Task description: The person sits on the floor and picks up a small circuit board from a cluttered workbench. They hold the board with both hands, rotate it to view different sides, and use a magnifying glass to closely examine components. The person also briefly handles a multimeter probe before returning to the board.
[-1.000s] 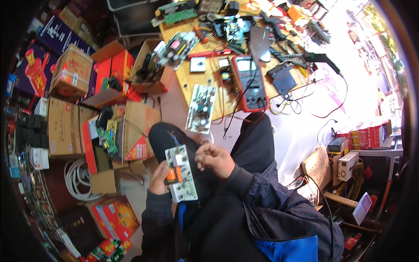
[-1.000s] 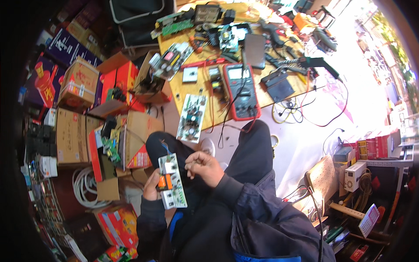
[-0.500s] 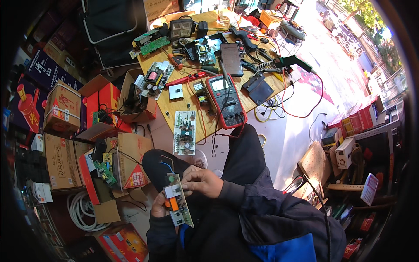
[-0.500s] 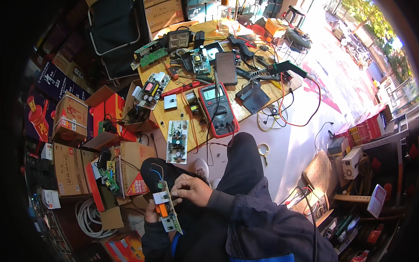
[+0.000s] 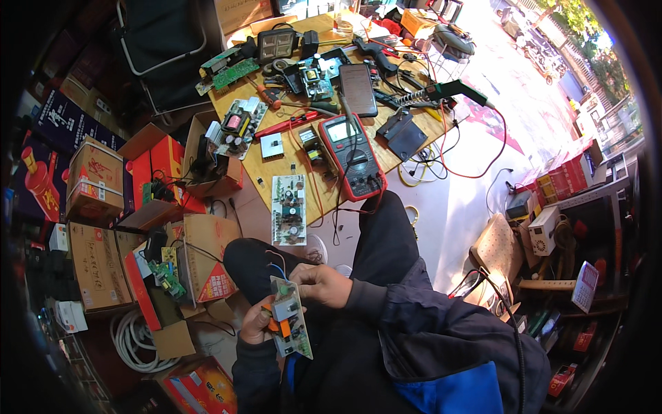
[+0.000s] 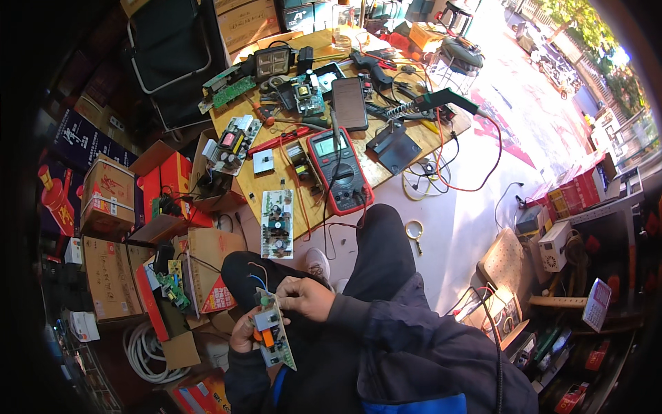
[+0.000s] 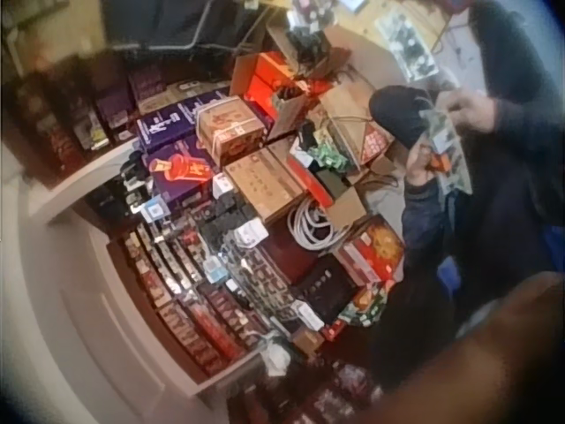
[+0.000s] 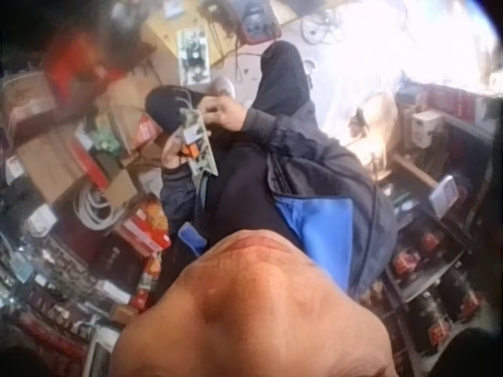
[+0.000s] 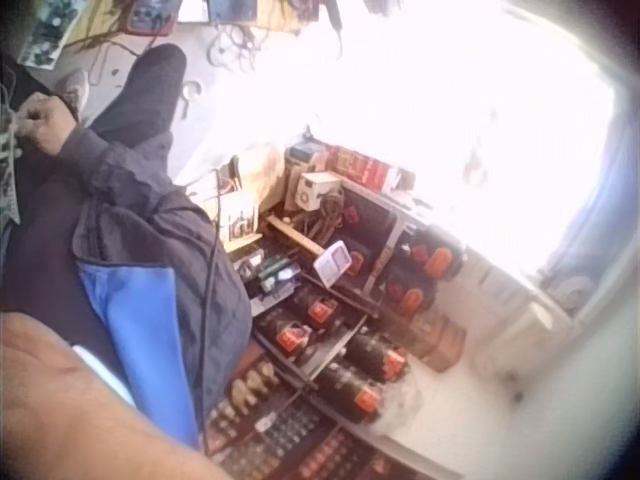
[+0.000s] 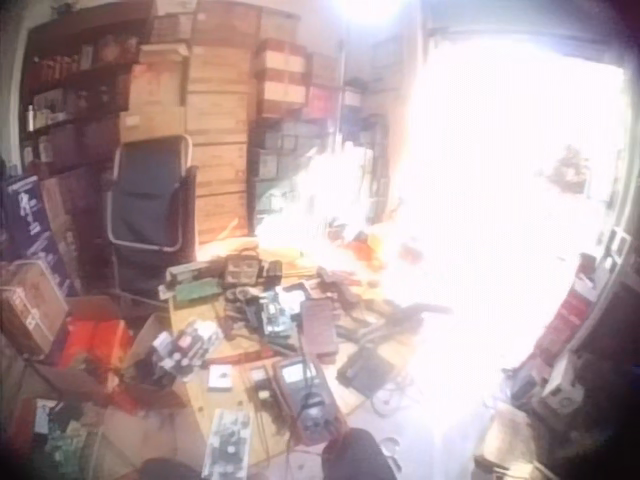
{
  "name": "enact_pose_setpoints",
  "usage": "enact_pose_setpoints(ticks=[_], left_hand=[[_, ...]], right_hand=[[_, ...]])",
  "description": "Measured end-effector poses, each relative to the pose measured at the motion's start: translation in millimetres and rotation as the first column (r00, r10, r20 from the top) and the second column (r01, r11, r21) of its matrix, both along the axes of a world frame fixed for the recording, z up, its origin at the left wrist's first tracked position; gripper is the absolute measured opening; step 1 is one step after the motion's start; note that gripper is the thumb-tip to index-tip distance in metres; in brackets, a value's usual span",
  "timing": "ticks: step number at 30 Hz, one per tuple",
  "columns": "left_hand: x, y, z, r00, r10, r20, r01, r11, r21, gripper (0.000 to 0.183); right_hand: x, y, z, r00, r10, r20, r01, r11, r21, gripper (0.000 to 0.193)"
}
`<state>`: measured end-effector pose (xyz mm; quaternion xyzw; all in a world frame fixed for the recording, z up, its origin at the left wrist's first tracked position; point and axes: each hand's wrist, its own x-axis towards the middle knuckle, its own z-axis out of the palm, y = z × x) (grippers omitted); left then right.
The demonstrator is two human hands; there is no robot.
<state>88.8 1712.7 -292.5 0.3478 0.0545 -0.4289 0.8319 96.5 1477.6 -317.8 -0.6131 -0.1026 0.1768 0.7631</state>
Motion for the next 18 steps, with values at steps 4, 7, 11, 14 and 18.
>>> enact_pose_setpoints(ticks=[4, 7, 11, 14, 18], left_hand=[[5, -8, 2, 0.989, 0.072, 0.132, -0.078, 0.996, 0.040, 0.082], [13, -9, 2, 0.944, 0.298, 0.141, -0.311, 0.947, 0.084, 0.080], [38, 2, -3, 0.874, 0.396, 0.282, -0.443, 0.888, 0.124, 0.076], [53, 4, -16, 0.835, 0.471, 0.284, -0.512, 0.855, 0.089, 0.075], [81, 6, -44, 0.886, 0.451, 0.113, -0.419, 0.880, -0.222, 0.076]], right_hand=[[5, -7, 18, 0.994, -0.053, 0.099, 0.061, 0.994, -0.088, 0.016], [6, -18, 44, 0.987, -0.086, -0.138, 0.085, 0.996, -0.012, 0.023], [14, -42, 78, 0.959, -0.201, -0.198, 0.194, 0.980, -0.053, 0.023], [22, -65, 96, 0.959, -0.239, -0.154, 0.240, 0.971, -0.016, 0.022], [28, -93, 114, 0.902, -0.427, 0.059, 0.429, 0.876, -0.220, 0.029]])
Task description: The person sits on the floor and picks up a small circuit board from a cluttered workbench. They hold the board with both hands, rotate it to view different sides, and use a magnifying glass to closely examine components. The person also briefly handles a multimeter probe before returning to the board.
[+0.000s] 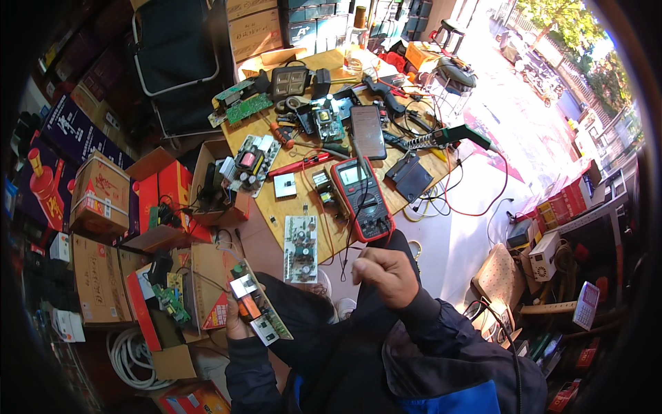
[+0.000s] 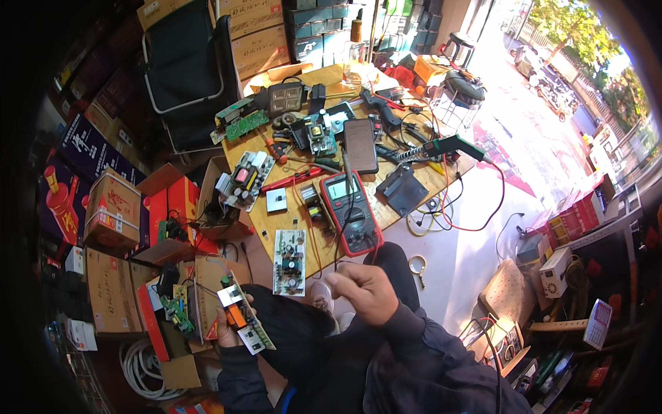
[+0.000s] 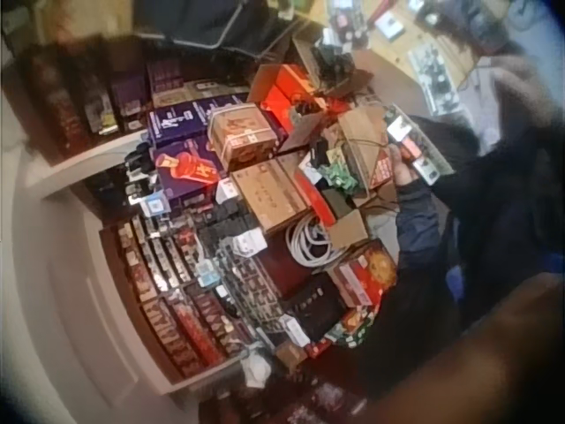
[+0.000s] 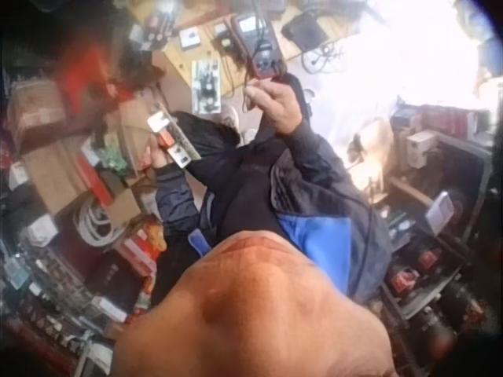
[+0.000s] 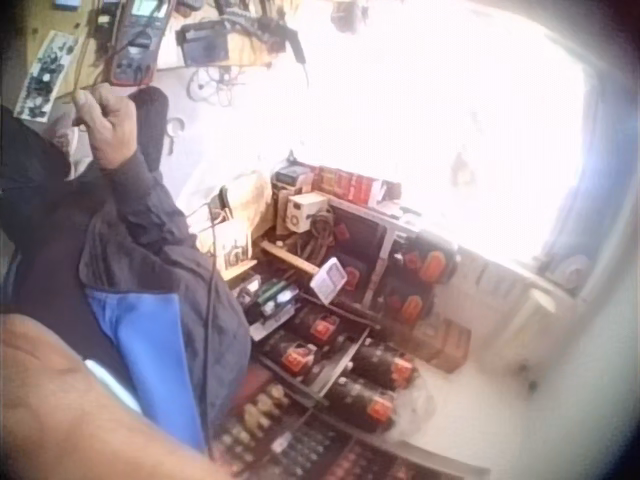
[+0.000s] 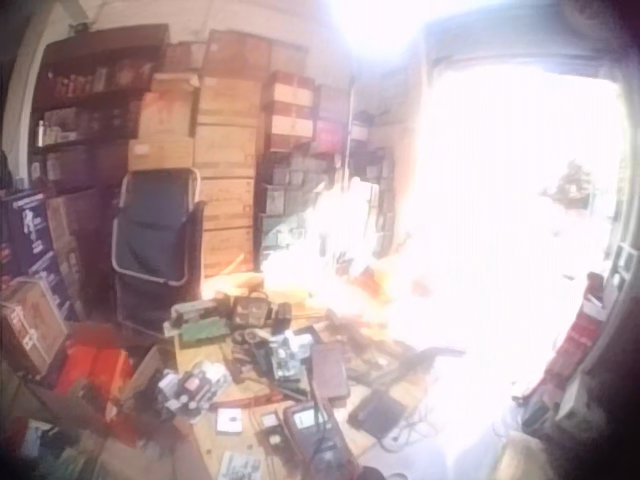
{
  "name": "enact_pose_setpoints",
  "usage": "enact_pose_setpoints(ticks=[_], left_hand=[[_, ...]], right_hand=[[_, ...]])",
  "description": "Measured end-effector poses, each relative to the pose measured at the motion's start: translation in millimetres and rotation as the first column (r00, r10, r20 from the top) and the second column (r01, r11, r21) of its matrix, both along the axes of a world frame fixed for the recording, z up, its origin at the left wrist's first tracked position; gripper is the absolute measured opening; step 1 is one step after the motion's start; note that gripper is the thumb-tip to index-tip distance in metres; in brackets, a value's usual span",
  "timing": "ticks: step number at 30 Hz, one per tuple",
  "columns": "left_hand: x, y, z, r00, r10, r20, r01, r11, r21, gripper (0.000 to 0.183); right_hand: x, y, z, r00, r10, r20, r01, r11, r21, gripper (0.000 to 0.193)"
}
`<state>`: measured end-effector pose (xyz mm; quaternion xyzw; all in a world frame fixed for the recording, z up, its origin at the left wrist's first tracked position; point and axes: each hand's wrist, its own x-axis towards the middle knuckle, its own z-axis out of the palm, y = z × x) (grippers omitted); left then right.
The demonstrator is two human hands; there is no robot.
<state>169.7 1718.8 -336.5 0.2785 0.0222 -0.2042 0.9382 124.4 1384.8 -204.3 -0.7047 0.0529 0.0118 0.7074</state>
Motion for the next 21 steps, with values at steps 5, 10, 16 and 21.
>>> enact_pose_setpoints(ticks=[5, 10, 16, 21], left_hand=[[19, 2, -42, 0.994, -0.001, -0.108, -0.014, 0.990, -0.137, 0.070], [21, 5, -68, 0.998, -0.065, -0.017, 0.060, 0.974, -0.217, 0.072], [22, 2, -72, 0.988, -0.154, 0.018, 0.152, 0.935, -0.319, 0.073], [24, 2, -69, 0.978, -0.208, 0.033, 0.203, 0.891, -0.407, 0.075]], right_hand=[[11, -14, 9, 0.930, -0.318, 0.182, 0.290, 0.943, 0.165, 0.038], [27, -21, 20, 0.859, -0.442, 0.259, 0.390, 0.892, 0.230, 0.038], [54, -36, 40, 0.787, -0.467, 0.403, 0.400, 0.884, 0.243, 0.035], [72, -48, 54, 0.778, -0.462, 0.425, 0.416, 0.887, 0.203, 0.035]])
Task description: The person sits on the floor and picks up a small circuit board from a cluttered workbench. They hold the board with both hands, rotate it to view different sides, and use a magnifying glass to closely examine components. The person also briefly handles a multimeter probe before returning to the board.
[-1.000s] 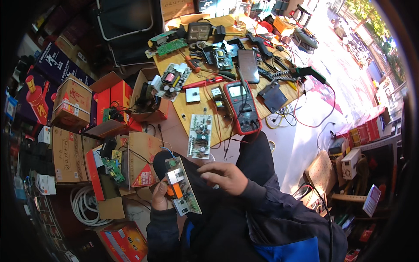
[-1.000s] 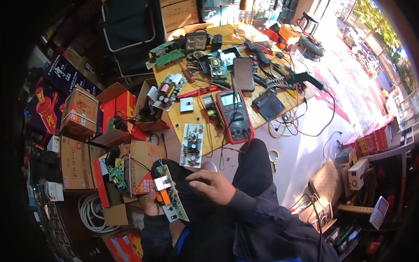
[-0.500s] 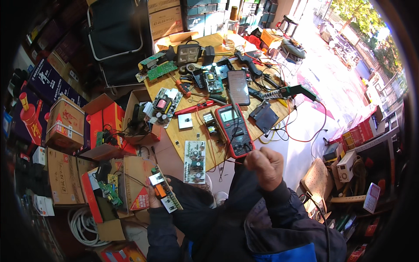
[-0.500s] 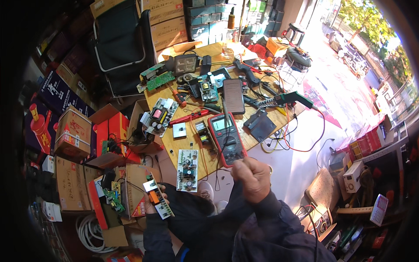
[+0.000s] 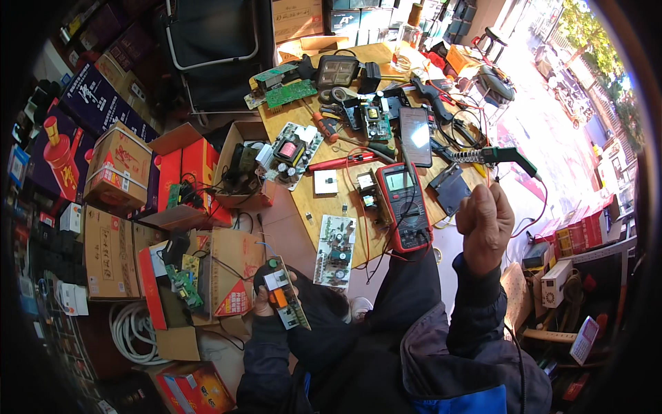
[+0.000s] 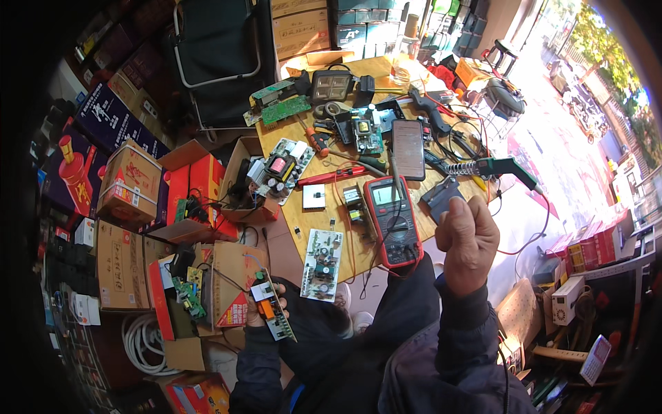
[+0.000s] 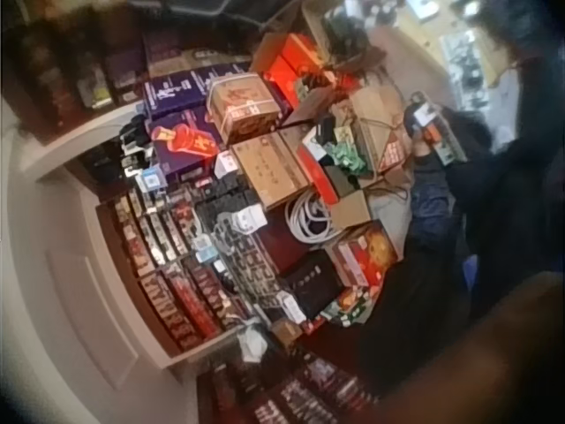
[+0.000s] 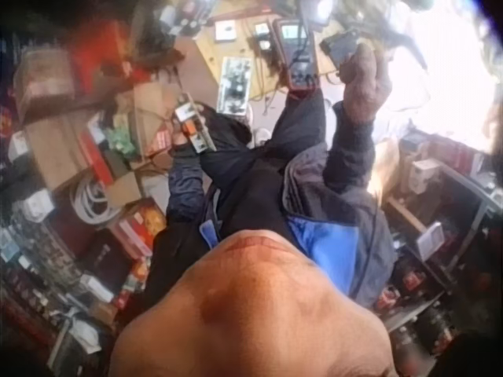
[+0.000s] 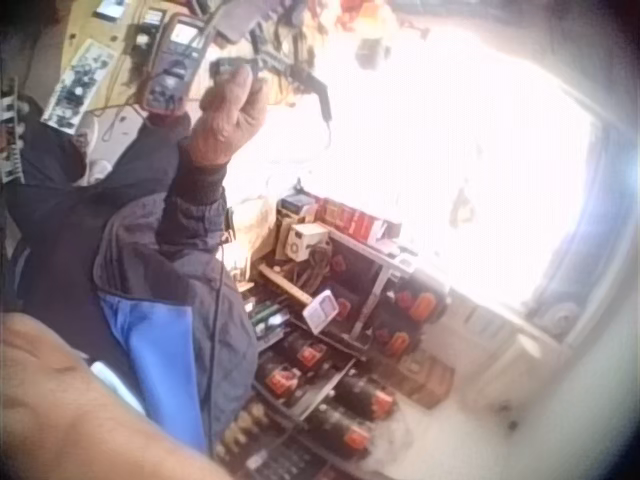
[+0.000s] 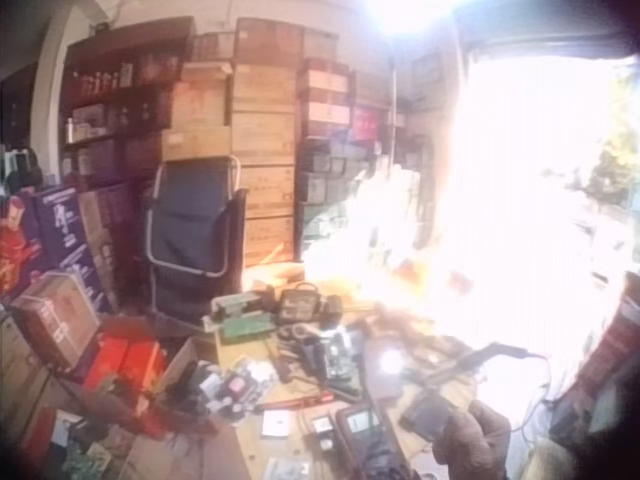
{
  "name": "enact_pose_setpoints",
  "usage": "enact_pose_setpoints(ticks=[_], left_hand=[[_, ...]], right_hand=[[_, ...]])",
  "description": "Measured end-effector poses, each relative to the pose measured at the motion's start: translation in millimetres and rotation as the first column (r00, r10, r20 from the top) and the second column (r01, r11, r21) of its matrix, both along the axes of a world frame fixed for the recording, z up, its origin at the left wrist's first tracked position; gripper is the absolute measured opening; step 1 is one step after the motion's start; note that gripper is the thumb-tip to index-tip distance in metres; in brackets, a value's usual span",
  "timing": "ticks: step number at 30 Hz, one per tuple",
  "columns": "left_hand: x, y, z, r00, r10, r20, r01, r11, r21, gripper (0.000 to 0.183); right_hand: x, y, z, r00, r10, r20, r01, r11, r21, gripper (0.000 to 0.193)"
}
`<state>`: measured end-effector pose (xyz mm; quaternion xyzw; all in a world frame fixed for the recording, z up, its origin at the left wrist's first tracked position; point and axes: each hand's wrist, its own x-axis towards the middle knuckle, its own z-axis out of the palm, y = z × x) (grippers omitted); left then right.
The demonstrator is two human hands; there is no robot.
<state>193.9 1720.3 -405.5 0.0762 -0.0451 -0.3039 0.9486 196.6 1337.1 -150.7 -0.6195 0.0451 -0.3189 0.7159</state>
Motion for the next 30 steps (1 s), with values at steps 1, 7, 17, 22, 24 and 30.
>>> enact_pose_setpoints(ticks=[1, 7, 17, 22, 24, 30], left_hand=[[0, 0, 0, 1.000, -0.004, 0.008, 0.004, 1.000, -0.005, 0.075], [2, -1, -3, 1.000, -0.021, -0.002, 0.021, 0.999, -0.045, 0.075], [2, 2, -3, 0.998, 0.001, -0.060, 0.001, 1.000, 0.030, 0.079], [0, 2, -2, 1.000, 0.025, 0.002, -0.025, 0.996, 0.083, 0.078], [1, 2, -2, 0.999, 0.034, 0.012, -0.035, 0.995, 0.098, 0.078], [4, -1, 3, 0.997, -0.035, 0.063, 0.032, 0.999, 0.043, 0.077]], right_hand=[[3, -1, 1, 1.000, 0.007, 0.026, -0.006, 1.000, -0.028, 0.035], [3, -15, 5, 1.000, -0.004, -0.010, 0.000, 0.927, -0.376, 0.028], [-29, -19, -20, 0.984, -0.060, -0.169, 0.050, 0.997, -0.066, 0.037], [-46, -34, -30, 0.976, -0.143, -0.163, 0.129, 0.987, -0.096, 0.035], [-53, -38, -32, 0.972, -0.149, -0.183, 0.132, 0.986, -0.102, 0.033], [-66, -44, -39, 0.960, -0.169, -0.224, 0.131, 0.976, -0.175, 0.036]])
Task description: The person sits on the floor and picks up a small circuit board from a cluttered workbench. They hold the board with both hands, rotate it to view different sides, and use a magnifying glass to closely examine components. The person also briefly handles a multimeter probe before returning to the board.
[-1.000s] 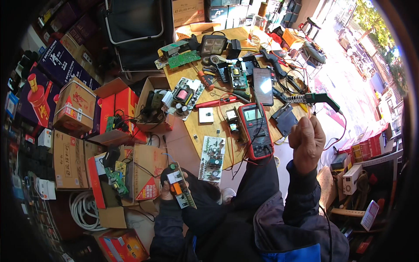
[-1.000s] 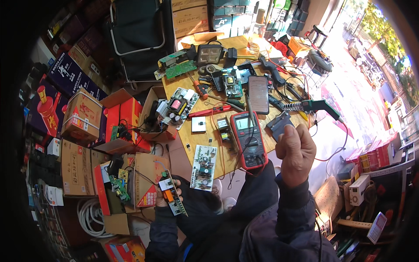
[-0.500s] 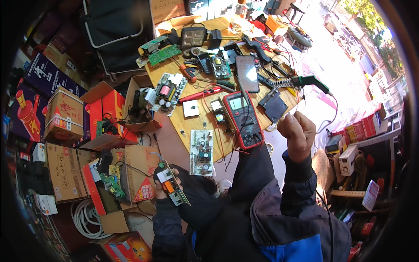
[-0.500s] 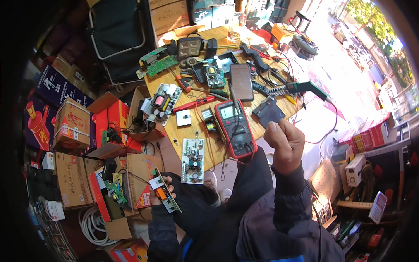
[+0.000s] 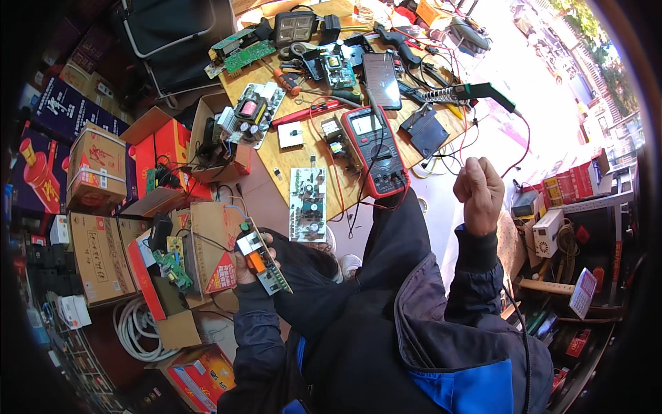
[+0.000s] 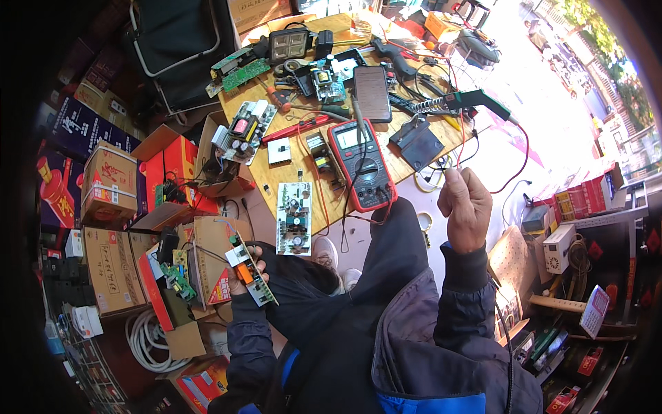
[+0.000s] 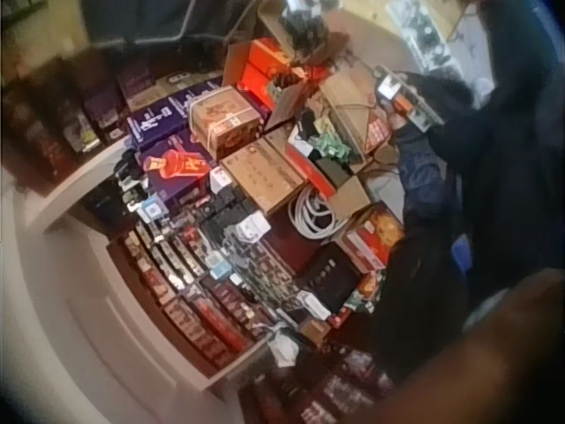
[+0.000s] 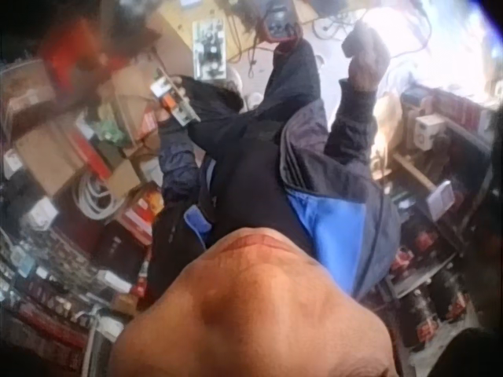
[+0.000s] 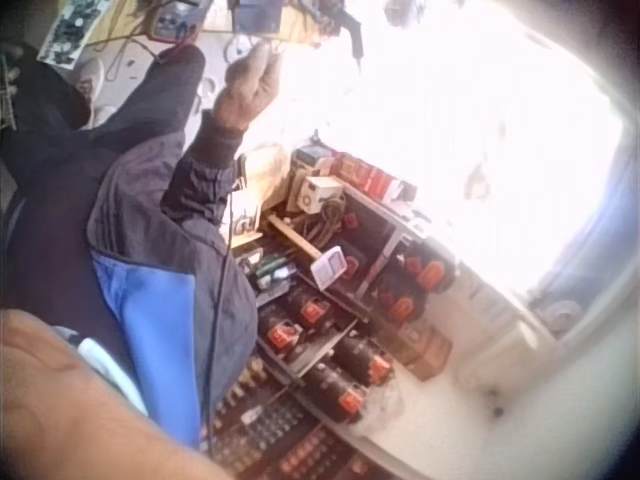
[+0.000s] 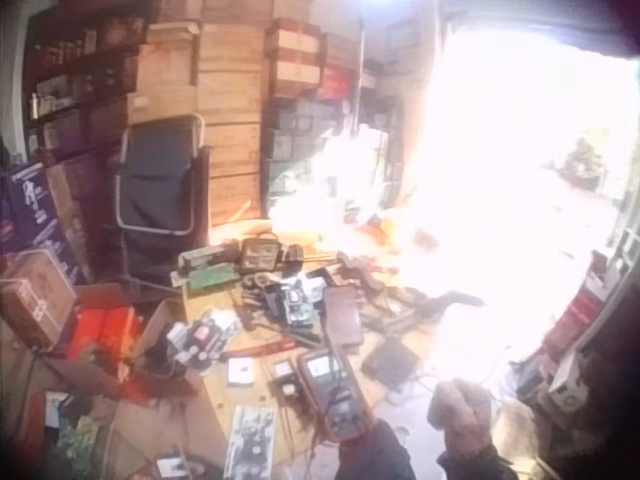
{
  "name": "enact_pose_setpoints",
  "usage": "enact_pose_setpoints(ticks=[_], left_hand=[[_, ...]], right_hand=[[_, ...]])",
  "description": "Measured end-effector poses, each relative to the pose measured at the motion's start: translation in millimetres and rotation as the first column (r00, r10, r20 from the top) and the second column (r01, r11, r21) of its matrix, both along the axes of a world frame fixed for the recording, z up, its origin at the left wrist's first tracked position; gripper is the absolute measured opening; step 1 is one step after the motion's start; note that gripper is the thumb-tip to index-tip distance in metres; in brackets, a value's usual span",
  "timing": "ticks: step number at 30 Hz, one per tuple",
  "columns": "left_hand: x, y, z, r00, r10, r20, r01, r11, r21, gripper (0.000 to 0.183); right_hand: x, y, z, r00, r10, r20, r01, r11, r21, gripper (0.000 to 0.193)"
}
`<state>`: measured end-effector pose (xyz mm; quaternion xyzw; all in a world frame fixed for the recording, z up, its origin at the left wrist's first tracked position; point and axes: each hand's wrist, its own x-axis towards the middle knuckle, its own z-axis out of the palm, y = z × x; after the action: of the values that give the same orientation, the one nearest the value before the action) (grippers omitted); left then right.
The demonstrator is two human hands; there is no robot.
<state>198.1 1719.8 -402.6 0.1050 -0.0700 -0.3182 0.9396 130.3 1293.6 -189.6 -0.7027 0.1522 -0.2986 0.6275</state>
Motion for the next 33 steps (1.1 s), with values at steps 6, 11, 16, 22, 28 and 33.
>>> enact_pose_setpoints(ticks=[6, 11, 16, 22, 28, 33], left_hand=[[-6, 5, -12, 0.989, 0.126, -0.072, -0.114, 0.981, 0.156, 0.078], [-2, 14, -41, 0.977, 0.171, 0.127, -0.194, 0.962, 0.194, 0.075], [5, 22, -45, 0.997, -0.042, 0.070, 0.043, 0.999, -0.009, 0.076], [2, 19, -27, 0.999, 0.006, 0.033, -0.006, 1.000, -0.015, 0.071], [-3, 17, -27, 0.998, 0.060, -0.006, -0.060, 0.998, 0.014, 0.066], [6, 41, -57, 0.999, -0.034, 0.038, 0.034, 0.999, -0.026, 0.073]], right_hand=[[-14, -5, 0, 0.990, 0.055, -0.131, -0.084, 0.971, -0.224, 0.026], [-12, 7, -12, 0.997, 0.075, -0.006, -0.075, 0.996, 0.048, 0.034], [-12, 13, -13, 0.999, 0.023, -0.025, -0.021, 0.997, 0.077, 0.033], [-11, 24, -4, 0.999, -0.003, 0.044, -0.001, 0.996, 0.085, 0.035], [-18, 24, 0, 1.000, 0.008, 0.027, -0.011, 0.995, 0.101, 0.035], [-23, 24, 8, 0.997, 0.071, 0.006, -0.070, 0.992, -0.103, 0.023]])
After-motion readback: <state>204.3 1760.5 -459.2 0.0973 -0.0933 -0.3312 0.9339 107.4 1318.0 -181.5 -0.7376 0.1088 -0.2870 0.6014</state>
